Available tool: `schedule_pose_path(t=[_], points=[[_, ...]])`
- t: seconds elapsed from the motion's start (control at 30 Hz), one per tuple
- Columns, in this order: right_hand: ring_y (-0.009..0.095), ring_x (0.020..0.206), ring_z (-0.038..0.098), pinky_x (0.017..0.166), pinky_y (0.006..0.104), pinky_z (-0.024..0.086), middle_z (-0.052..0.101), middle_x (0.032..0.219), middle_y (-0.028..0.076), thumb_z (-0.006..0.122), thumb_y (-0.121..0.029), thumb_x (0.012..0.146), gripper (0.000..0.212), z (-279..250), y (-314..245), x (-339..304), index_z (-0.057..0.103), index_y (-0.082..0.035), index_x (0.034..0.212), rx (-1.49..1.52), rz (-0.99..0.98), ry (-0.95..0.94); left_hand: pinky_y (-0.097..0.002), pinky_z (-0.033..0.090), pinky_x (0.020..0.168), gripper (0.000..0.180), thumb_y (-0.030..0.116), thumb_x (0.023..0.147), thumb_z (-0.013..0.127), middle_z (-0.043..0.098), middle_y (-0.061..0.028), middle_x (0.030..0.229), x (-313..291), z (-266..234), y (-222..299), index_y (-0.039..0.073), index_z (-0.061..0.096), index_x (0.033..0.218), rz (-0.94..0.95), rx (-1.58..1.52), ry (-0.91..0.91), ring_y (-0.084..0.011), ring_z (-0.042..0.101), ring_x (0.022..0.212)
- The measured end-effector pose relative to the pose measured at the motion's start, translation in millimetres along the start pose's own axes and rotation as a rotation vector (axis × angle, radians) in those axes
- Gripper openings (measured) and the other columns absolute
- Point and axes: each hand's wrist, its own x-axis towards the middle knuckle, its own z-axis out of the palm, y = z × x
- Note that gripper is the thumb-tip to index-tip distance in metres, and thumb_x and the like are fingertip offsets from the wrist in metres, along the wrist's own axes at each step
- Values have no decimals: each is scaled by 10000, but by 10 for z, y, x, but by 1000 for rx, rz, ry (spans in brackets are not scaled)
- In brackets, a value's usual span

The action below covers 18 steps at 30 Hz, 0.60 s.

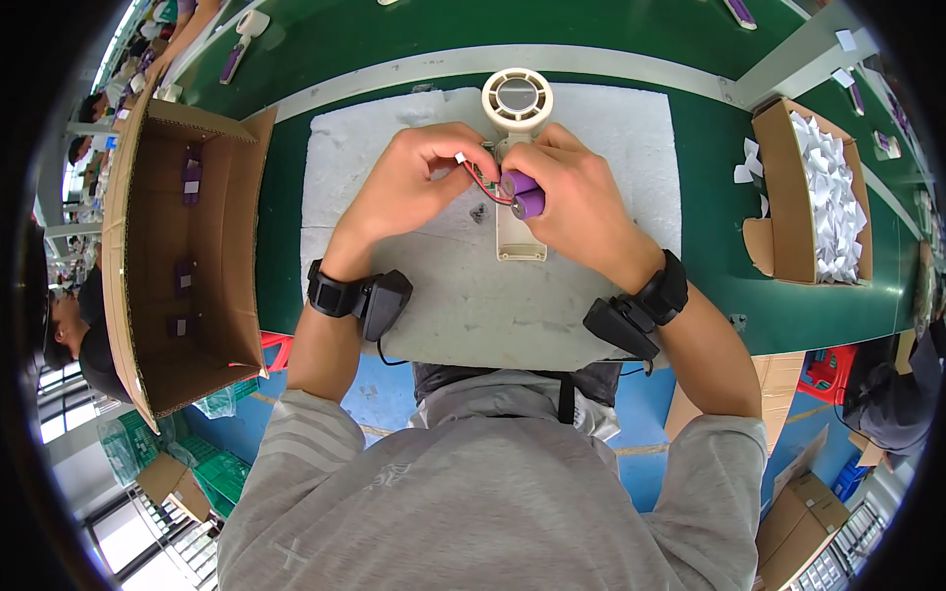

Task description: Assemble electronic components and batteries into plastic housings on a production line.

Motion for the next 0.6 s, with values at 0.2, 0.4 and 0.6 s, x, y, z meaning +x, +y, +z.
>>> schedule_pose_path(t=[0.2,0.4,0.6], points=[[228,761,558,652,323,478,614,795,72,757,15,727,217,-33,16,-2,600,-33,869,35,-34,-15,-253,468,639,125,-52,777,652,612,-13,778,7,110,-37,23,626,874,-7,-210,27,-97,573,708],[207,686,541,621,310,458,596,782,85,741,15,748,238,-70,1,-14,624,-25,951,205,8,149,-225,459,646,114,-30,792,679,571,29,754,40,96,-130,32,595,836,-105,-244,19,-50,542,707],[173,599,513,540,289,400,579,758,83,696,-39,831,141,-157,-58,-10,662,-14,965,220,-54,103,-217,466,645,108,10,805,706,607,23,769,37,51,-100,33,605,837,-109,-249,-16,-58,563,706]])
